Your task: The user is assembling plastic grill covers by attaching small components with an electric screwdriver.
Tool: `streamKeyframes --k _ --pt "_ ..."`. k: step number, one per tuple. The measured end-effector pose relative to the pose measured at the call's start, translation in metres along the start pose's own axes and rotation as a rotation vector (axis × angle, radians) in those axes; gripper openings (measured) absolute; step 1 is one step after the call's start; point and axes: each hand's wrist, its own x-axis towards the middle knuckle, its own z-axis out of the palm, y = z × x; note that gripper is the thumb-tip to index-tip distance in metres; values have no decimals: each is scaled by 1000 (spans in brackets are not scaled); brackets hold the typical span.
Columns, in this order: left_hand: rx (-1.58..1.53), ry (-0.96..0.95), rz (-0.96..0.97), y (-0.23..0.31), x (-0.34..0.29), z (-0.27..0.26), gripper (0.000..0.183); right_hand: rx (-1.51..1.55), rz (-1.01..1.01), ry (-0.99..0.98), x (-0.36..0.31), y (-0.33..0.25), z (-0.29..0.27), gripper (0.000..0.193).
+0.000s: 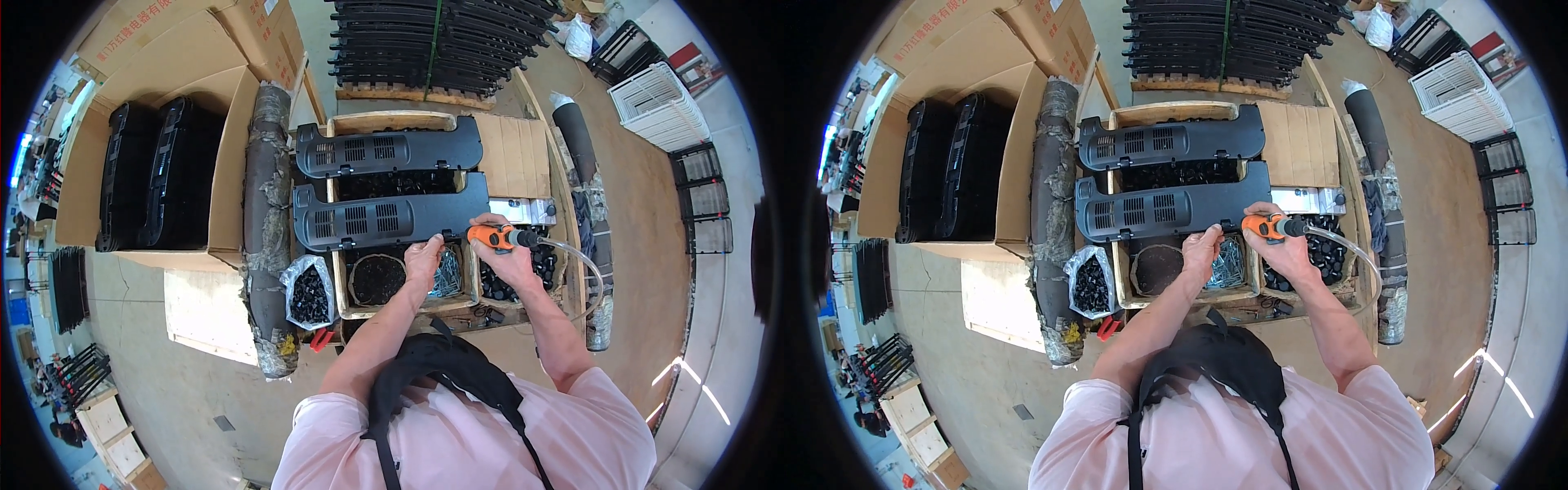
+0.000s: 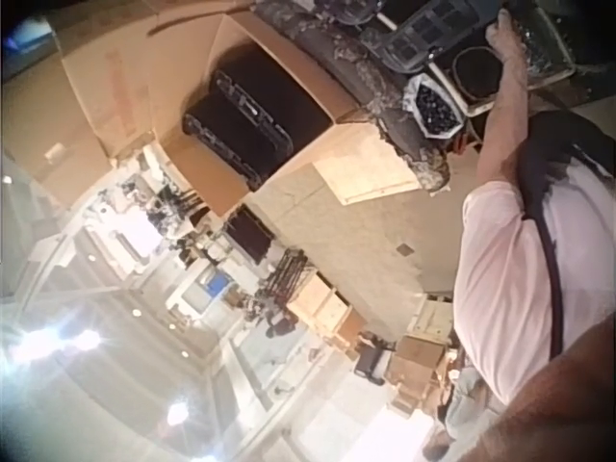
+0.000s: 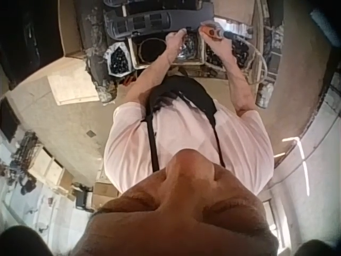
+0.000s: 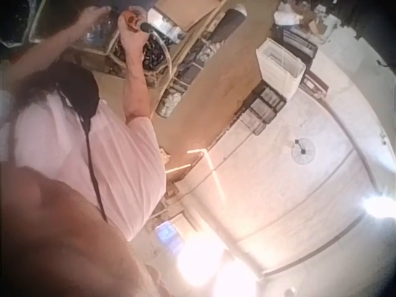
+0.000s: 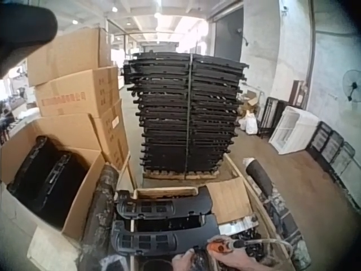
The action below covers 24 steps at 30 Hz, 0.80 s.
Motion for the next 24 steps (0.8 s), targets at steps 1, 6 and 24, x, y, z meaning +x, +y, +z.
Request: streamKeyframes --k 1,6,24 --pt "0 -3 3 -1 0 0 23 -1 -3 2 0 1 -1 39" --pt "-8 -29 26 -3 2 1 22 39 -9 -13 4 -3 -5 47" --pt "-114 -315 -152 16 -42 -39 23 530 -45 176 -36 -7 -17 53"
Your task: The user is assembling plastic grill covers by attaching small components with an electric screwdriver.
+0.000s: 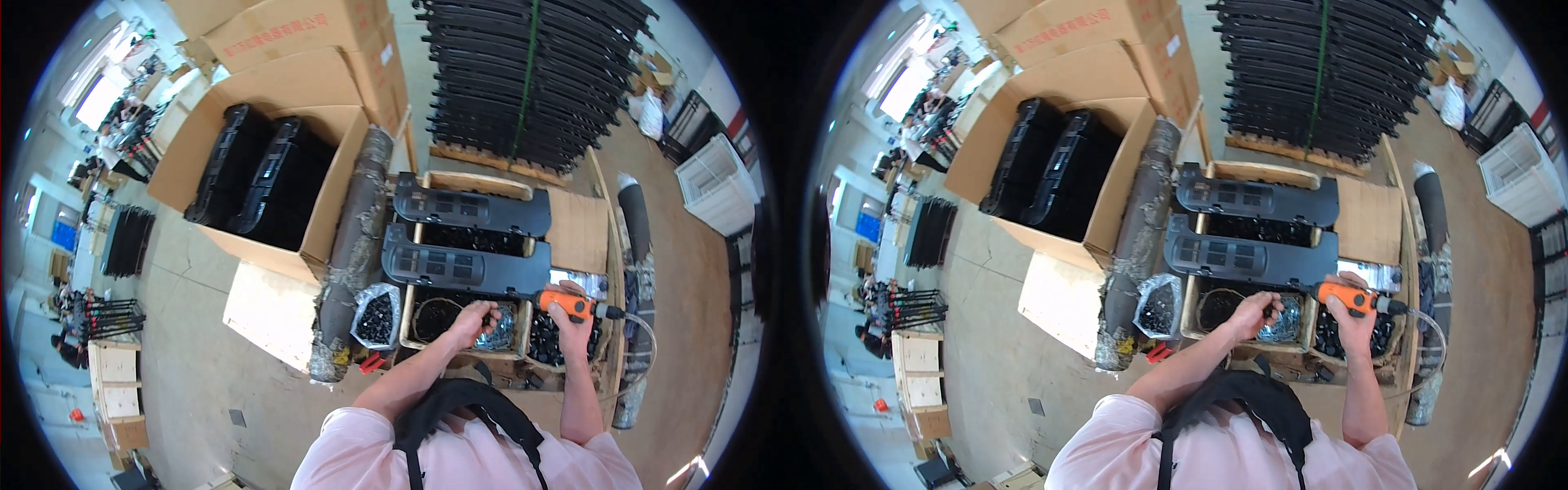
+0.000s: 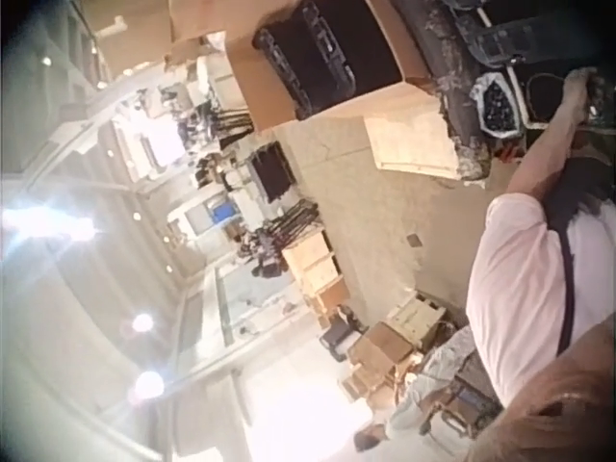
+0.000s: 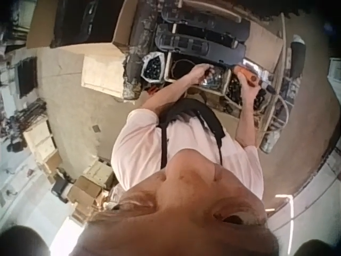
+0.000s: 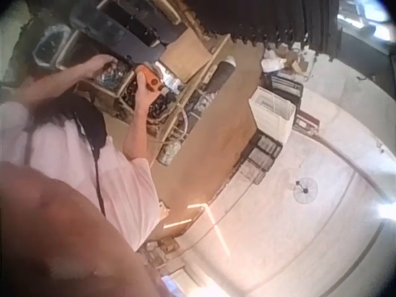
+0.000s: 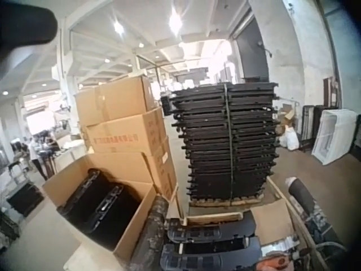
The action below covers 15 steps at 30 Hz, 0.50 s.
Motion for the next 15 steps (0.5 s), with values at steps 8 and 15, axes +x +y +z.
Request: streamKeyframes --k 8,15 --pt "189 42 26 0 -5 -3 27 156 41 47 -10 24 3 52" --pt "-34 -24 -46 -4 -11 -7 24 152 60 46 -15 27 2 53"
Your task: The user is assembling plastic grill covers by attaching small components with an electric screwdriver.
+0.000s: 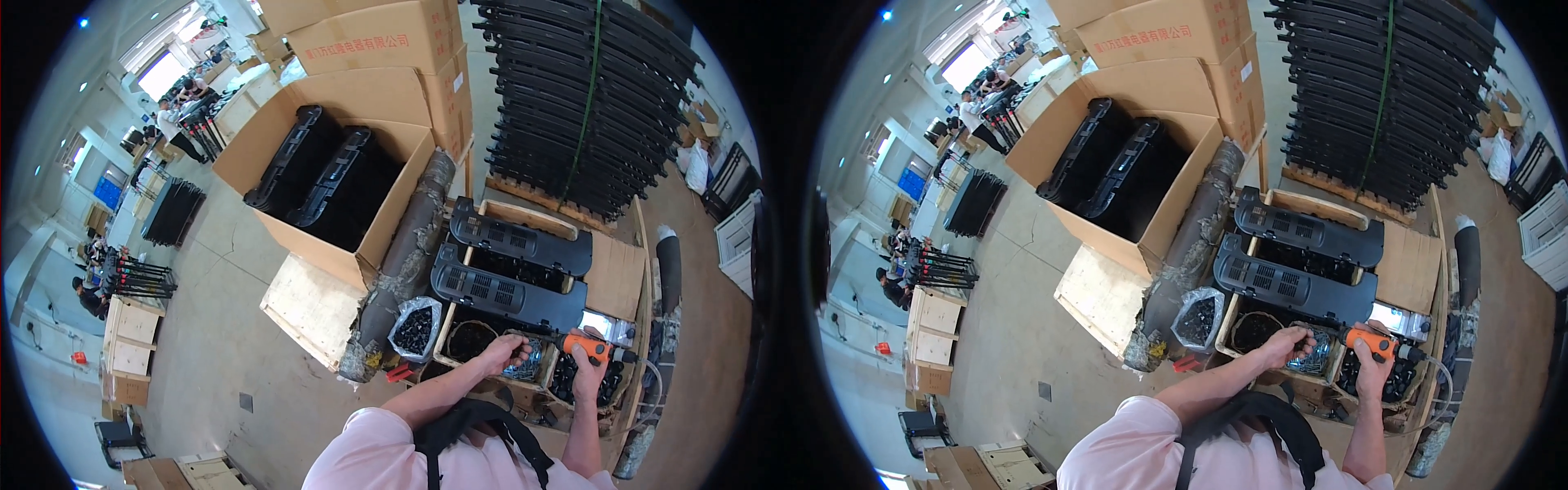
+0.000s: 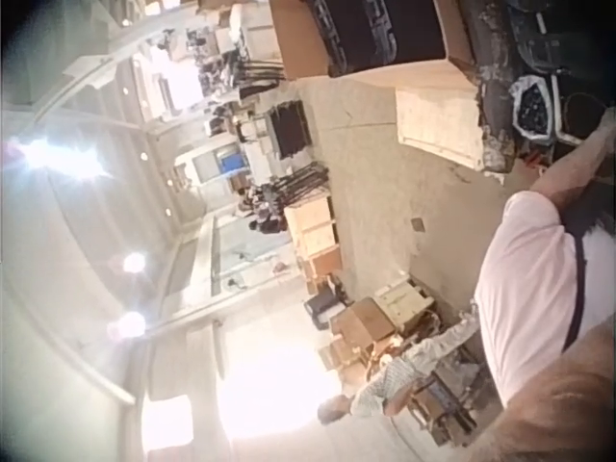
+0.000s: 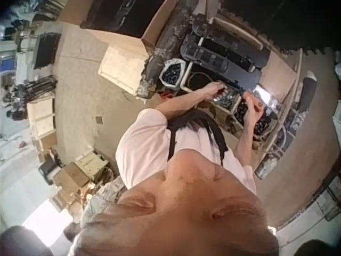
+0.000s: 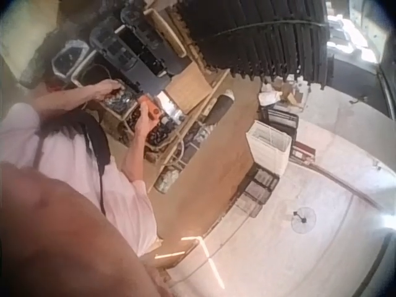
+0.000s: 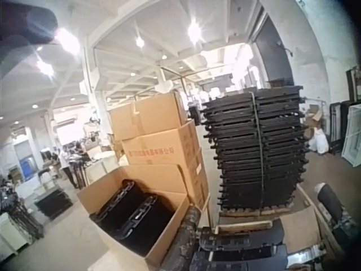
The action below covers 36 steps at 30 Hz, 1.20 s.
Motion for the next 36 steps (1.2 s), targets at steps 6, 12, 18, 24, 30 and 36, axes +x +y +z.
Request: streamKeyframes --k 6,12,18,24,30,36 --pt "-81 -23 -8 1 -8 10 23 21 7 8 -3 -2 -1 52" --pt "-3 -82 26 -7 -4 4 25 34 8 -1 -4 -2 2 53" --pt "37 6 0 -6 -10 12 32 18 11 1 -4 2 -1 54" --pt "42 64 25 -6 -5 6 40 23 7 -14 -2 3 6 53" --pt "-47 102 14 -1 -7 12 39 -2 -4 -41 -3 3 15 52" --pt "-250 110 28 -11 -4 20 35 -8 6 -67 -9 13 14 53"
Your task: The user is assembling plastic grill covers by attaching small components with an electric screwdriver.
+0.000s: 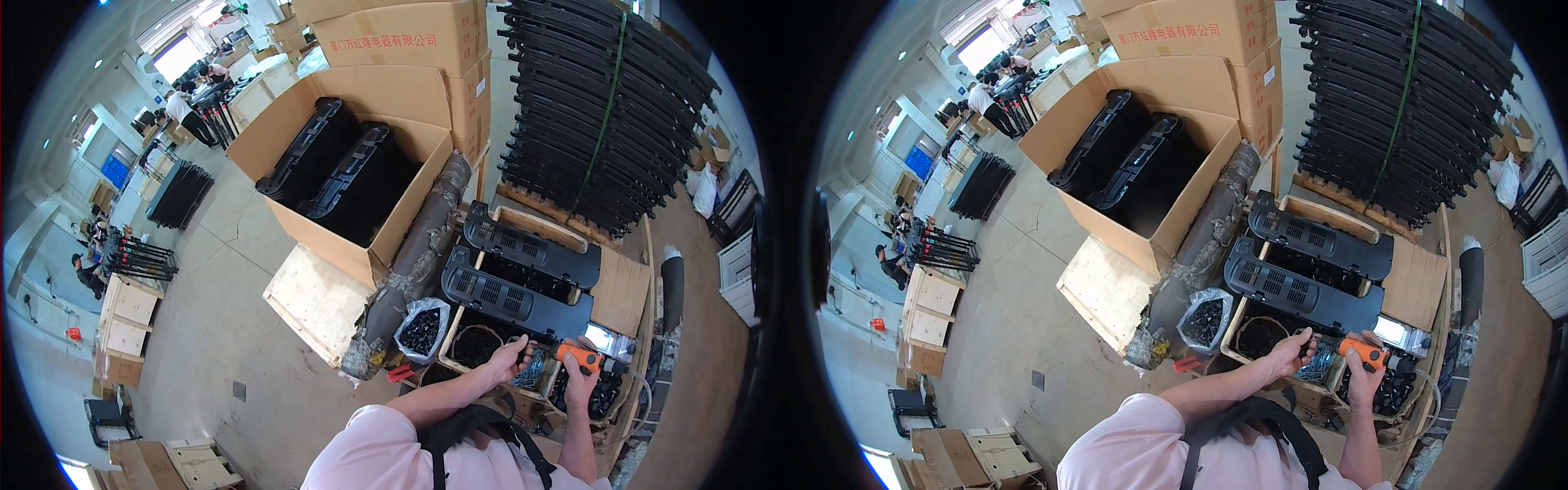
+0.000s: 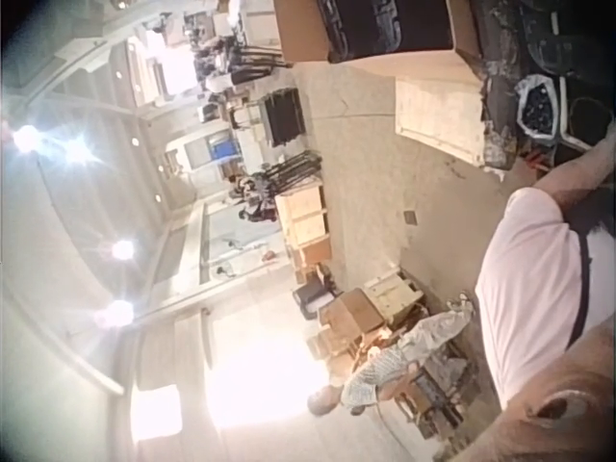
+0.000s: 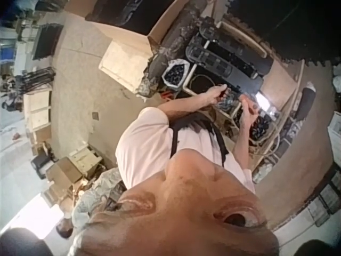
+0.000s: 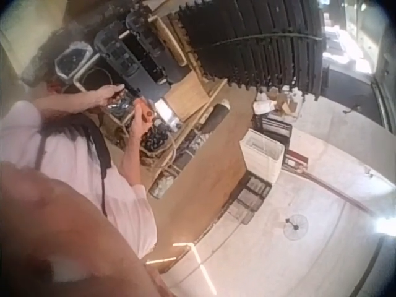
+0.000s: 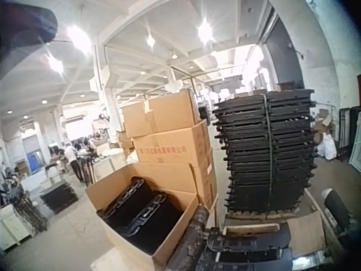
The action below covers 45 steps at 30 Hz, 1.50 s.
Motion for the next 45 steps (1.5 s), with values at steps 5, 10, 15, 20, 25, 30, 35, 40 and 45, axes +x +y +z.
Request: streamKeyframes --k 5,10,15,20,25,30,35,40,45 --pt "-95 -81 -34 -9 15 -3 33 -4 -64 19 -4 17 -4 54" --pt "-129 -88 -11 10 5 -3 34 -88 4 -27 2 8 8 54" --pt "-132 -130 -67 13 4 0 35 -182 8 -23 2 -10 16 54" --pt "-125 -166 -67 6 1 9 41 -182 -9 -20 -1 -9 14 53" --pt "-9 -94 -84 8 -4 6 44 -253 -43 -1 5 -8 16 53" --pt "227 -13 0 15 15 -11 43 -379 -99 45 20 -10 14 52" --pt "390 92 130 29 32 -4 45 -398 -98 38 34 -7 15 51" --pt "437 153 192 30 38 1 39 -409 -97 20 40 1 15 50" --pt "406 161 186 31 40 0 37 -455 -69 -2 41 -5 16 49"
